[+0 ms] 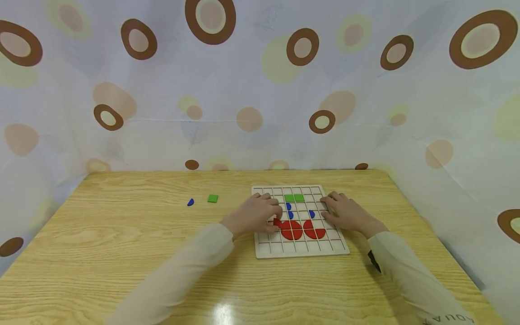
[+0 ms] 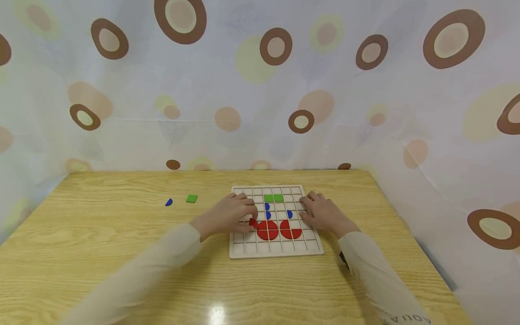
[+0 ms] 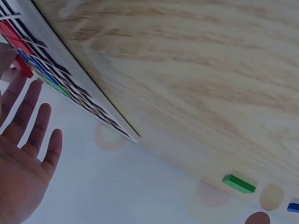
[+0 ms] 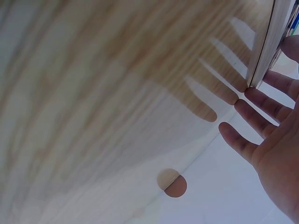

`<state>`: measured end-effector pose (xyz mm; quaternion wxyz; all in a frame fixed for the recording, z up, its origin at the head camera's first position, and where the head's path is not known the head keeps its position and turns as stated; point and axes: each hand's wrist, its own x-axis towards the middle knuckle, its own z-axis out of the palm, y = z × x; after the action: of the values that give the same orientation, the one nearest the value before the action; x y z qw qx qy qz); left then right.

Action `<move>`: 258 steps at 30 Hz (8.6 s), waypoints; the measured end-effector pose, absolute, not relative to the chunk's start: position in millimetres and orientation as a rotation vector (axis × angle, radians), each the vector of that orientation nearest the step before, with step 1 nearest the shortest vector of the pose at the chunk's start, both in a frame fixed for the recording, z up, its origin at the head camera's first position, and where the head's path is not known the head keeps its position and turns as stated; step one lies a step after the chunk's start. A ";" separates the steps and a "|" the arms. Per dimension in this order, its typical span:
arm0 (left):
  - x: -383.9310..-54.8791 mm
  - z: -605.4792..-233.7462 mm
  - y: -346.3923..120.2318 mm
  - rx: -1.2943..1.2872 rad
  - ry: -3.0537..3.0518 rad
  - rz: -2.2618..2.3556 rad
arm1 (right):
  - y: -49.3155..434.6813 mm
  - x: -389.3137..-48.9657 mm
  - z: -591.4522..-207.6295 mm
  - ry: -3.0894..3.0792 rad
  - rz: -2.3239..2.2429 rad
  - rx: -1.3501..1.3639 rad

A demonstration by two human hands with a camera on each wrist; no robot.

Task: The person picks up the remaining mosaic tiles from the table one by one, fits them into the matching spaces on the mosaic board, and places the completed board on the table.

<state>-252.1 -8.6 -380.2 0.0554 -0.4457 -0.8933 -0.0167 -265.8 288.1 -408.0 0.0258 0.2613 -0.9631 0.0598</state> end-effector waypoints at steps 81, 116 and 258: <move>-259.2 -393.8 101.5 -1.168 -2.821 0.074 | 287.5 -264.1 -406.2 -2.983 0.173 0.800; -261.9 -389.1 91.4 -1.206 -2.814 0.085 | 286.6 -263.2 -405.2 -2.969 0.195 0.812; -276.1 -390.5 -132.3 -0.845 -2.900 -0.251 | 286.9 -265.1 -407.7 -2.968 0.176 0.812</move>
<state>-276.1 -132.3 -390.5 0.0553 -0.2783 -0.9553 -0.0827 -265.1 286.9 -407.7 0.0299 0.2633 -0.9626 0.0570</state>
